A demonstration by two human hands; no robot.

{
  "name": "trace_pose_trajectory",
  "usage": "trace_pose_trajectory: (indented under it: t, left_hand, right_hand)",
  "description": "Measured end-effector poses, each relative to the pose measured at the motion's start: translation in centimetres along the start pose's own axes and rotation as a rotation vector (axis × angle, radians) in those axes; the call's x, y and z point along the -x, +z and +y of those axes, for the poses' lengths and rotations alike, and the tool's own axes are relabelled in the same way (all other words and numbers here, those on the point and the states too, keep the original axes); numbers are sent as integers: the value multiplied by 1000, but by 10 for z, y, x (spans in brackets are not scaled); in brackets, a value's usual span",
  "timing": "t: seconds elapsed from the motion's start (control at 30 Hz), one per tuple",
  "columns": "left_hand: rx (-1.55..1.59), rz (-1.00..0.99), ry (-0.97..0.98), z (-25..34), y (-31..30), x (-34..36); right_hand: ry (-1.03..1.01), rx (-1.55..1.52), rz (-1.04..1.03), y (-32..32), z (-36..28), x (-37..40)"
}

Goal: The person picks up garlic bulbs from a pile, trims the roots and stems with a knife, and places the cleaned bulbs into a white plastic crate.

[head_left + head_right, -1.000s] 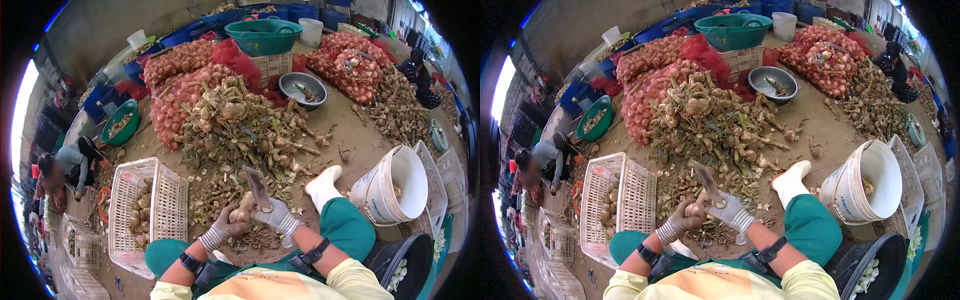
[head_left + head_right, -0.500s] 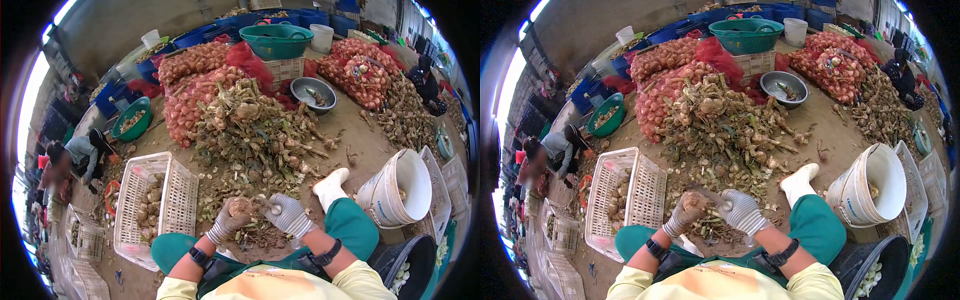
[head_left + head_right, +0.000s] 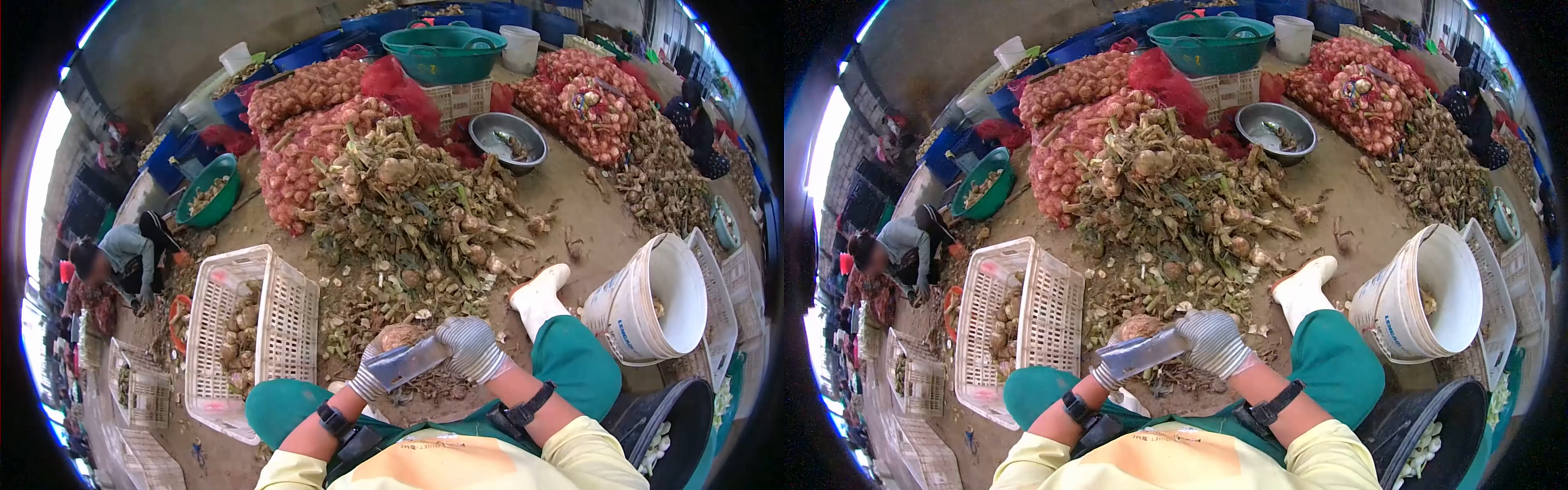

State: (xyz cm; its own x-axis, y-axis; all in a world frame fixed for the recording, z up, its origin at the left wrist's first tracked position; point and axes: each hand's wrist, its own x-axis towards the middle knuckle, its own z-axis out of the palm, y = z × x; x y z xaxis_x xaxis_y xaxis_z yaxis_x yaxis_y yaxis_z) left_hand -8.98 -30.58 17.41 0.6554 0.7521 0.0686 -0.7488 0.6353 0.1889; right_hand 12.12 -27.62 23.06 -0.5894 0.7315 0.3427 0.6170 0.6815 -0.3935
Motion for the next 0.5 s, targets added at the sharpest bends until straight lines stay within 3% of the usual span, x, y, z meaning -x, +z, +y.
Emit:
trace_pose_trajectory:
  t: [0.03,0.1,0.13,0.17,0.23,0.3,0.33,0.37,0.5]
  left_hand:
    - [174,-100,0,-1,-2,0]
    - [-1065,222,17,-1,1,15]
    - [-1381,295,27,3,1,17]
    - [-1692,384,16,6,0,19]
    - [-1580,535,106,12,-13,9]
    - [-1983,481,-105,20,-37,10]
    - [-1983,473,-99,23,-47,4]
    - [-1632,383,-125,24,-57,3]
    - [-229,47,-165,26,-85,13]
  right_hand:
    - [122,125,-151,4,5,-2]
    - [600,-29,-346,-6,49,10]
    - [788,-24,-426,-11,80,20]
    - [864,42,-337,12,116,38]
    - [742,-2,-293,-16,75,14]
    - [552,-100,-217,-18,29,0]
    - [355,-130,-94,-21,11,-3]
    - [382,-112,-301,-21,-3,-11]
    - [140,-160,-232,-14,-22,-18]
